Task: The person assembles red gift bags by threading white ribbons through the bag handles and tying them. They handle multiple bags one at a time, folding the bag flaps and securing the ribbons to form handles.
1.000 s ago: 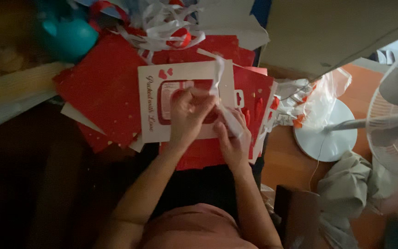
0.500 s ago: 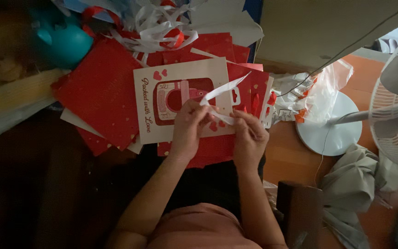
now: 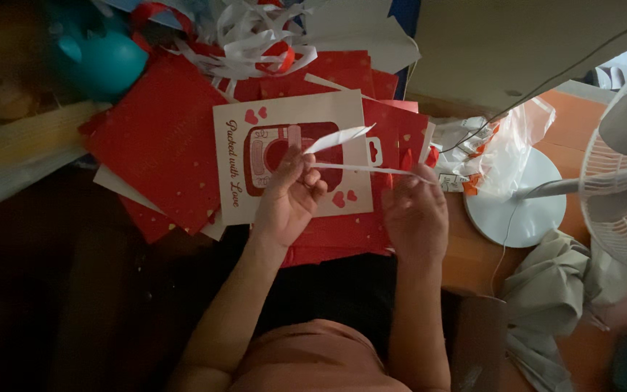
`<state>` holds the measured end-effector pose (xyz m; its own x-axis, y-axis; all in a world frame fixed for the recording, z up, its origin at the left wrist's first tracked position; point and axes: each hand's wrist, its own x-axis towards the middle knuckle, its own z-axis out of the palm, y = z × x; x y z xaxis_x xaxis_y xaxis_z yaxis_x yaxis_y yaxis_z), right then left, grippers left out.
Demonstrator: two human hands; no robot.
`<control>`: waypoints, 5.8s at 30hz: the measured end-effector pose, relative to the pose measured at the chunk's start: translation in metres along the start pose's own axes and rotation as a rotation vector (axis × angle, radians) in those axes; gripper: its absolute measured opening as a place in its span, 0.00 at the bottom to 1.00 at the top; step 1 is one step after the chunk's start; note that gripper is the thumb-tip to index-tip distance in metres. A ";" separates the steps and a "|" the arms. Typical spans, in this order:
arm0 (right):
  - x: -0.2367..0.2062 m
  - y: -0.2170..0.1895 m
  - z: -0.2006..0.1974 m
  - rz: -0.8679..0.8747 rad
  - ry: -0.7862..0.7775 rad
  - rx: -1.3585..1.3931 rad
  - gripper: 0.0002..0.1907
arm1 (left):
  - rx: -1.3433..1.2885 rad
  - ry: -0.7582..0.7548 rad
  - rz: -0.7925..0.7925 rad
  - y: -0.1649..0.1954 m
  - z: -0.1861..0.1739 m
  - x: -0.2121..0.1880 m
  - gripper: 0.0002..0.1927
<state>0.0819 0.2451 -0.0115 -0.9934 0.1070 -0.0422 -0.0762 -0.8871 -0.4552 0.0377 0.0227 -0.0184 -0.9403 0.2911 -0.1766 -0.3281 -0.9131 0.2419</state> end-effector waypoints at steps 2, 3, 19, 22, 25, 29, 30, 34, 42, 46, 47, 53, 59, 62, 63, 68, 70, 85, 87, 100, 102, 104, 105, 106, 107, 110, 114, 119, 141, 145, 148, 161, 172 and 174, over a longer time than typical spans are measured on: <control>0.001 -0.005 0.000 -0.056 0.107 0.041 0.12 | 0.004 -0.020 0.022 0.004 -0.003 0.000 0.10; 0.003 -0.008 -0.001 -0.083 0.139 0.071 0.11 | 0.006 -0.030 0.034 0.007 -0.005 0.000 0.10; -0.027 -0.139 0.003 -1.382 0.397 -0.733 0.10 | 2.079 -0.067 0.551 -0.027 0.035 0.014 0.36; -0.028 -0.112 0.026 -1.239 0.203 -0.689 0.07 | 2.238 -0.063 0.726 -0.035 0.045 0.021 0.43; -0.019 -0.067 0.044 -0.936 0.132 -0.864 0.04 | 2.318 -0.017 0.710 -0.037 0.049 0.021 0.39; -0.008 -0.017 0.055 -0.675 0.170 -1.234 0.03 | 2.243 -0.069 0.700 -0.031 0.050 0.009 0.30; -0.001 -0.011 0.055 -0.623 0.098 -1.237 0.04 | 2.219 -0.084 0.682 -0.027 0.051 0.007 0.28; 0.007 0.015 0.057 -0.462 0.042 -1.350 0.04 | 1.909 -0.106 0.298 -0.004 0.051 -0.005 0.25; 0.012 0.021 0.060 -0.168 -0.124 -1.599 0.08 | 1.595 -0.156 0.061 0.021 0.042 -0.006 0.21; 0.012 0.022 0.062 -0.156 -0.144 -1.708 0.08 | 1.525 -0.055 -0.144 0.032 0.035 -0.005 0.21; 0.013 0.023 0.062 -0.191 -0.164 -1.745 0.09 | 1.505 -0.078 -0.125 0.034 0.033 -0.005 0.21; 0.014 0.026 0.062 -0.220 -0.178 -1.836 0.08 | 1.500 -0.103 -0.097 0.035 0.028 -0.006 0.22; 0.012 0.032 0.063 -0.230 -0.139 -1.894 0.09 | 1.409 -0.195 -0.053 0.037 0.026 -0.008 0.18; 0.011 0.033 0.063 -0.245 -0.135 -1.886 0.09 | 1.443 -0.186 0.012 0.033 0.026 -0.008 0.16; 0.012 0.033 0.063 -0.254 -0.137 -1.874 0.09 | 1.473 -0.183 0.053 0.031 0.024 -0.007 0.16; 0.014 0.030 0.059 -0.218 -0.161 -1.867 0.09 | 1.752 -0.046 0.254 0.012 0.007 -0.001 0.08; 0.014 0.028 0.057 -0.226 -0.165 -1.876 0.08 | 1.678 0.018 0.364 0.009 -0.003 0.005 0.08; 0.020 0.026 0.050 -0.226 -0.206 -1.871 0.11 | 1.739 -0.034 0.293 0.008 0.005 0.000 0.13; 0.019 0.025 0.053 -0.180 -0.188 -1.830 0.10 | 1.753 0.103 0.084 0.007 0.004 0.003 0.13; 0.018 0.023 0.057 -0.099 -0.183 -1.855 0.11 | 1.742 -0.101 0.370 0.008 -0.009 0.005 0.12; 0.017 0.022 0.056 -0.025 -0.145 -1.817 0.12 | 1.643 0.074 0.292 0.006 -0.015 0.009 0.14; 0.018 0.023 0.055 -0.150 -0.197 -1.840 0.10 | 1.365 0.123 0.371 0.010 -0.019 0.012 0.15; 0.018 0.023 0.055 -0.211 -0.222 -1.849 0.09 | 1.227 0.146 0.407 0.011 -0.020 0.011 0.16; 0.019 0.023 0.055 -0.189 -0.221 -1.852 0.09 | 1.272 0.063 0.412 0.013 -0.021 0.010 0.16; 0.019 0.024 0.055 -0.169 -0.222 -1.855 0.10 | 1.317 -0.022 0.417 0.014 -0.020 0.009 0.17; 0.019 0.024 0.055 -0.159 -0.212 -1.871 0.09 | 1.530 -0.123 0.448 0.012 -0.013 0.004 0.16; 0.017 0.021 0.056 -0.139 -0.192 -1.814 0.13 | 1.401 0.090 0.305 0.011 -0.001 0.006 0.17; 0.020 0.017 0.053 -0.091 -0.212 -1.778 0.09 | 0.808 0.194 0.339 0.035 0.000 0.005 0.19; 0.025 0.024 0.059 0.007 0.030 -1.771 0.14 | 0.247 0.429 0.666 0.133 -0.020 0.002 0.12; 0.026 0.024 0.057 -0.029 0.003 -1.798 0.13 | 0.435 0.454 0.775 0.138 -0.016 0.003 0.12; 0.027 0.027 0.056 -0.078 -0.028 -1.760 0.15 | 1.026 0.490 0.773 0.108 -0.012 0.001 0.11; 0.022 0.026 0.050 -0.111 -0.071 -1.644 0.32 | 1.992 -0.094 0.789 0.006 0.035 0.027 0.04; 0.021 0.022 0.066 -0.075 -0.079 -1.785 0.33 | 2.117 -0.159 0.845 0.004 0.035 0.036 0.04; 0.022 0.021 0.066 -0.054 -0.117 -1.765 0.34 | 2.143 -0.151 0.837 0.003 0.035 0.039 0.04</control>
<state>0.0523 0.1989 0.0367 -0.9995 0.0176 0.0257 -0.0092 0.6203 -0.7843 -0.0032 0.0409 0.0087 -0.8373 0.2466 0.4879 0.5072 0.6834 0.5250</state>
